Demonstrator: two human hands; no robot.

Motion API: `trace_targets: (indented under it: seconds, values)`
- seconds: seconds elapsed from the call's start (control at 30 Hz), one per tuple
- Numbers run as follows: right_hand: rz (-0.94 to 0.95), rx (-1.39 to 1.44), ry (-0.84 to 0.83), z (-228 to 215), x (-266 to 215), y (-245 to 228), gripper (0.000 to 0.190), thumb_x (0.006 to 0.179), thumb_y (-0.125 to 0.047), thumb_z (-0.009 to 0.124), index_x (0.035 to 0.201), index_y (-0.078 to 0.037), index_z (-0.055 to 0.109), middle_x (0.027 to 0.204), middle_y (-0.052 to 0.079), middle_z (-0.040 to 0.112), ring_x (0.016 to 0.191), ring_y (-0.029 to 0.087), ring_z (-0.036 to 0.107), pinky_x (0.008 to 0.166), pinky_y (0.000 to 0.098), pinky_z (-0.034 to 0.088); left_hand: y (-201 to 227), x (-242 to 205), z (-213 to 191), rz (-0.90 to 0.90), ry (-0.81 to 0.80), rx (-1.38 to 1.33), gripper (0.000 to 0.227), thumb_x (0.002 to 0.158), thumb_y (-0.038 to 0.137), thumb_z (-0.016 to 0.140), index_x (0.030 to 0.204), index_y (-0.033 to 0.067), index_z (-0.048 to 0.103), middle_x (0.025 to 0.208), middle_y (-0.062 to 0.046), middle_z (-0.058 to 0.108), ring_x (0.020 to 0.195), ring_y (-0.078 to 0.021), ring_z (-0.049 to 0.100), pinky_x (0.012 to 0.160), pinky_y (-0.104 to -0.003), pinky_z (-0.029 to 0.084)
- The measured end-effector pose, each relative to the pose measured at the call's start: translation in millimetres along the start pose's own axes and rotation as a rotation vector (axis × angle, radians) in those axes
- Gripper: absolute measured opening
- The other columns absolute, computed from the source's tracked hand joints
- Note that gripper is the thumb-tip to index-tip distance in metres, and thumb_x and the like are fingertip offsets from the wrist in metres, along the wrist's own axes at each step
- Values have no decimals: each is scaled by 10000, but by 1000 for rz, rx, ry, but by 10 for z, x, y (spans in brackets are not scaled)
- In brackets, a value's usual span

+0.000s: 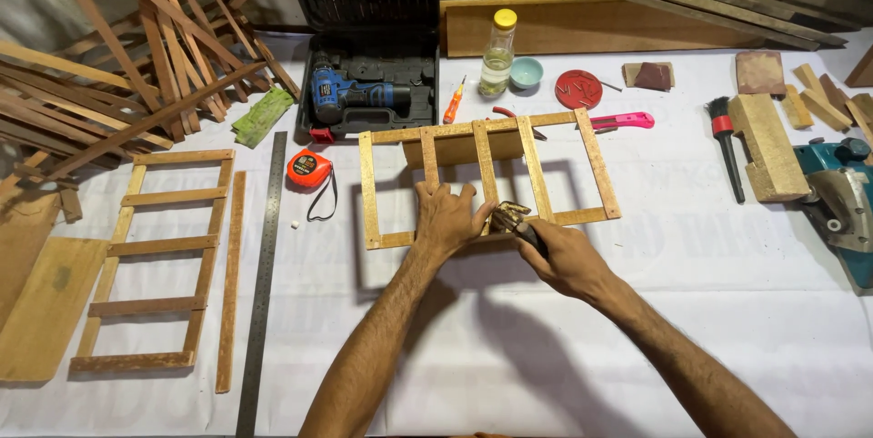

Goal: The person assembles small ladder-shaped wooden frames on a work table. They position wood strips across a rectangular frame, hammer nails to fasten the joints, measure parts with a steel ruler and tape measure, and flip the frames over to work on the other side.

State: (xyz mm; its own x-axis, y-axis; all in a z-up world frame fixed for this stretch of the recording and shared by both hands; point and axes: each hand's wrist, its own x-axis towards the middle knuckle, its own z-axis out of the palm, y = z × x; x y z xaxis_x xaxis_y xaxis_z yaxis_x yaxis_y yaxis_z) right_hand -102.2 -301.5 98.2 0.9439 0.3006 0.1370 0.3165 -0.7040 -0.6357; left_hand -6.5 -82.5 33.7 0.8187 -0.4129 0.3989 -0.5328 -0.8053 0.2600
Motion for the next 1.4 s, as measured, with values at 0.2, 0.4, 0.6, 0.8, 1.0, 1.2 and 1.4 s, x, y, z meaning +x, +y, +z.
trace_targets:
  seconds: [0.2, 0.4, 0.6, 0.8, 1.0, 1.2, 1.4]
  values:
    - [244, 54, 30, -331, -82, 144, 249, 981, -288, 615, 980, -58, 712, 572, 53, 562, 487, 148, 485, 457, 365, 392, 51, 60, 29, 42, 74, 35, 487, 979, 521, 549, 1096, 74, 704, 677, -69, 607, 716, -201, 506, 803, -479, 306]
    - [376, -11, 34, -533, -189, 231, 262, 995, -300, 630, 983, -51, 710, 531, 59, 520, 461, 156, 454, 450, 370, 367, 489, 263, 196, 146, 18, -73, 354, 1033, 360, 562, 899, 78, 729, 939, -90, 619, 927, -225, 517, 840, -475, 352]
    - [234, -1, 154, -469, -321, 234, 217, 956, -246, 637, 1048, -56, 687, 539, 66, 546, 459, 158, 522, 446, 361, 418, 502, 311, 419, 198, -4, 19, 430, 968, 320, 604, 672, 37, 734, 959, -95, 620, 1010, -257, 485, 841, -484, 357]
    - [292, -22, 49, -395, -315, 328, 222, 963, -255, 660, 913, -40, 637, 576, 96, 608, 479, 211, 579, 484, 396, 459, 544, 299, 406, 173, 16, 24, 380, 958, 280, 612, 695, 33, 732, 948, -85, 617, 1010, -251, 479, 862, -485, 353]
    - [182, -12, 175, -346, -322, 400, 231, 969, -266, 636, 940, -37, 620, 610, 88, 618, 490, 221, 610, 468, 388, 471, 530, 298, 419, 153, -25, -6, 390, 958, 269, 606, 682, 20, 724, 935, -84, 615, 993, -246, 481, 837, -486, 351]
    - [301, -15, 21, -452, -170, 213, 240, 952, -283, 636, 960, -45, 664, 594, 102, 636, 492, 214, 596, 489, 393, 471, 528, 273, 382, 159, 7, -49, 351, 954, 268, 631, 701, 46, 729, 943, -73, 621, 1009, -243, 483, 842, -483, 350]
    - [416, 11, 15, -372, 111, 295, 391, 997, -355, 663, 853, 7, 704, 542, 81, 553, 490, 197, 532, 485, 399, 441, 299, 399, 150, -6, 76, -221, 217, 958, 299, 666, 970, 89, 719, 1021, -75, 614, 995, -223, 508, 863, -482, 359]
